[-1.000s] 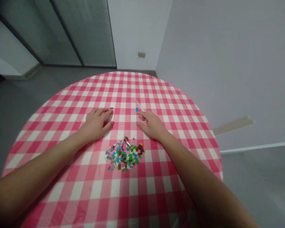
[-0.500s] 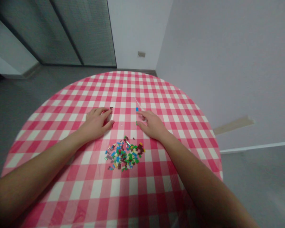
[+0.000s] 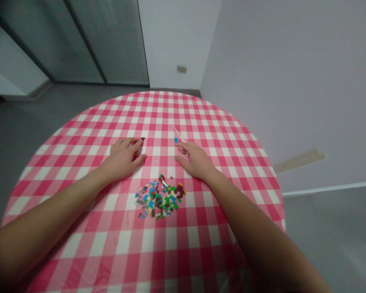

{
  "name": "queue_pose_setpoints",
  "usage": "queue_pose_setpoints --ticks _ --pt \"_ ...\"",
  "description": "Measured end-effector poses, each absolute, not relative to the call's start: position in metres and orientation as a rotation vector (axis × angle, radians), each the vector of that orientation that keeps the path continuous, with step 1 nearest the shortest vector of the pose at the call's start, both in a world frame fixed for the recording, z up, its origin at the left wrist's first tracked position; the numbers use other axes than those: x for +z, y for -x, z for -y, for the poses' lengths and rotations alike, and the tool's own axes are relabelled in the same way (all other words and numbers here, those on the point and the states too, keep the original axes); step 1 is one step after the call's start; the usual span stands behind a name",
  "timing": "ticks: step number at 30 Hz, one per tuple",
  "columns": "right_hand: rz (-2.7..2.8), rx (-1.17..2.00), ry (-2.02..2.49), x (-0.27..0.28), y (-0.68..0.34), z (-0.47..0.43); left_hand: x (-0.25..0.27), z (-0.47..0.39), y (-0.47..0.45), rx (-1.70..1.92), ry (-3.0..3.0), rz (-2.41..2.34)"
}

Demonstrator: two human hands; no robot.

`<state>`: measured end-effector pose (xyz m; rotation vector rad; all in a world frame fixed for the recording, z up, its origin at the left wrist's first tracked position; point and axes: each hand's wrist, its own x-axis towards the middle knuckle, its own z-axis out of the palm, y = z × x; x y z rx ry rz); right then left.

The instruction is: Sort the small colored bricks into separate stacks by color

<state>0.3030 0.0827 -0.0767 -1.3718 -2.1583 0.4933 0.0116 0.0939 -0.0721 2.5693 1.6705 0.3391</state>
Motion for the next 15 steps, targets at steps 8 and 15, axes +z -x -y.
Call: queue_pose_setpoints --ticks 8,15 --pt "2.209 0.464 1.248 -0.063 -0.301 -0.072 -0.074 -0.094 -0.009 0.389 -2.583 -1.629" --pt "2.656 0.684 1.078 -0.038 -0.289 -0.056 -0.071 -0.094 -0.004 0.482 -2.644 -1.449"
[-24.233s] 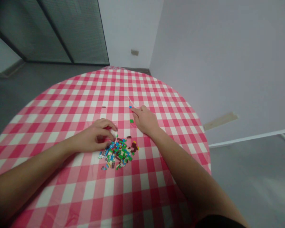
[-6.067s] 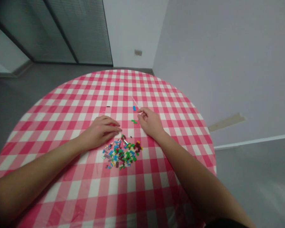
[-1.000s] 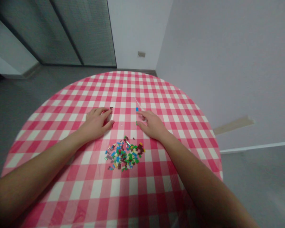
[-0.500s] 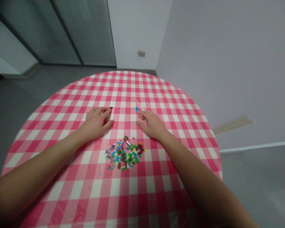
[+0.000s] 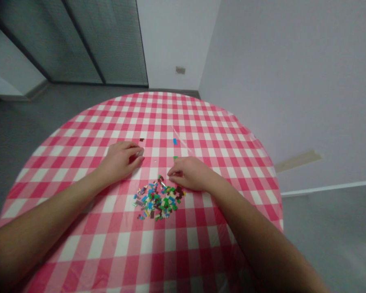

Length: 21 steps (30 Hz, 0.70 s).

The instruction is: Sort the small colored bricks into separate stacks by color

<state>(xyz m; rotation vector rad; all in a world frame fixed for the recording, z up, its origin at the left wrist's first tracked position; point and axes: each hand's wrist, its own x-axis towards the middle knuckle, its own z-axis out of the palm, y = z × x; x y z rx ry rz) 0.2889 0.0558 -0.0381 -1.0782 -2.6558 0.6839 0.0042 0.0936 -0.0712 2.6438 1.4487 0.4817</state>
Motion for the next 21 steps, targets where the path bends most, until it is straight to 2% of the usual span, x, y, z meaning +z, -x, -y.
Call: queue_pose_setpoints --ticks 10,21 --pt "2.685 0.698 1.145 -0.040 -0.283 -0.056 -0.075 -0.094 -0.004 0.602 -2.669 -1.334" --pt "2.608 0.518 1.186 -0.052 -0.286 -0.060 -0.074 -0.093 -0.006 0.595 -2.646 -1.313"
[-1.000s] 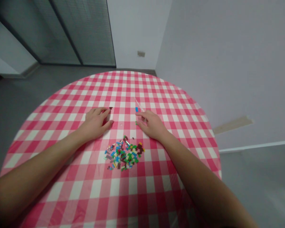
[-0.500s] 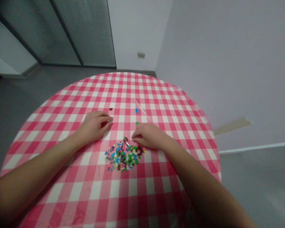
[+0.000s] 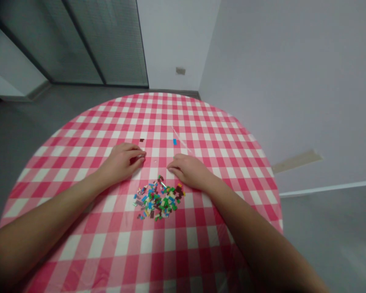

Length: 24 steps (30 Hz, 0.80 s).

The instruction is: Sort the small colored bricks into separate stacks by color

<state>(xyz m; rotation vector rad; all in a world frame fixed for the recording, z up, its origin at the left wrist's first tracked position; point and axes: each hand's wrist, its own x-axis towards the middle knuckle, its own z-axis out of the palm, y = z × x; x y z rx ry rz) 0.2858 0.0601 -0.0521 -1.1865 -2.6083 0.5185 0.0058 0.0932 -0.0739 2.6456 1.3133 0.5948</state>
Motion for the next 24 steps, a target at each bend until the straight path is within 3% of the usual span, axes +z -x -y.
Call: queue_pose_setpoints --ticks 15,24 --pt "2.657 0.545 1.198 -0.048 -0.284 -0.058 -0.074 -0.094 -0.006 0.595 -2.652 -1.317" --pt "2.683 0.364 1.267 -0.050 -0.274 -0.053 -0.074 -0.093 -0.007 0.595 -2.653 -1.338"
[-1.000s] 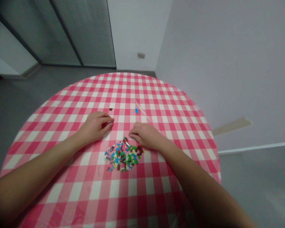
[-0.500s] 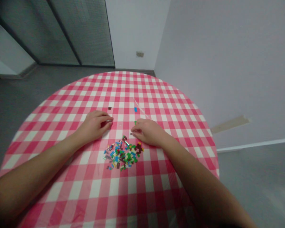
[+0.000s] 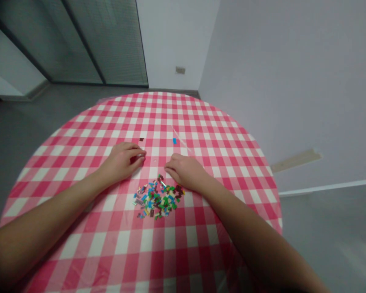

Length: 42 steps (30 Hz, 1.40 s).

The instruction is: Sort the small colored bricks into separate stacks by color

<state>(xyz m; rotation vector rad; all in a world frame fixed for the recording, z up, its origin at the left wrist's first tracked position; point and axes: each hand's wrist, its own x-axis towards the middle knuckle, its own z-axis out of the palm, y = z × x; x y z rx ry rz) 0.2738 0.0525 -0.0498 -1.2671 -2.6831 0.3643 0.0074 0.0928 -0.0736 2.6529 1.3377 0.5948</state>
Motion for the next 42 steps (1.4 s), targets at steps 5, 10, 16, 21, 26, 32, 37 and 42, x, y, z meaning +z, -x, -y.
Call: queue_pose_setpoints --ticks 5,10,16,21,26,32,37,42 --pt "2.726 0.209 1.301 -0.050 -0.266 -0.050 -0.074 -0.093 -0.008 0.579 -2.639 -1.349" --pt "2.726 0.212 1.292 -0.051 -0.262 -0.049 -0.073 -0.092 -0.009 0.589 -2.626 -1.361" --pt "2.689 0.244 1.262 -0.051 -0.268 -0.049 -0.073 -0.092 -0.009 0.589 -2.636 -1.355" --pt "2.691 0.270 1.268 -0.051 -0.269 -0.050 -0.072 -0.092 -0.009 0.582 -2.628 -1.356" --pt "2.673 0.206 1.337 -0.052 -0.260 -0.051 -0.073 -0.091 -0.010 0.591 -2.629 -1.361" --pt "2.664 0.218 1.368 -0.050 -0.254 -0.049 -0.074 -0.087 -0.013 0.653 -2.644 -1.240" --pt "2.682 0.250 1.326 -0.050 -0.259 -0.047 -0.067 -0.078 -0.016 0.630 -2.710 -0.970" --pt "2.607 0.165 1.307 -0.054 -0.266 -0.050 -0.065 -0.072 -0.018 0.581 -2.791 -0.840"
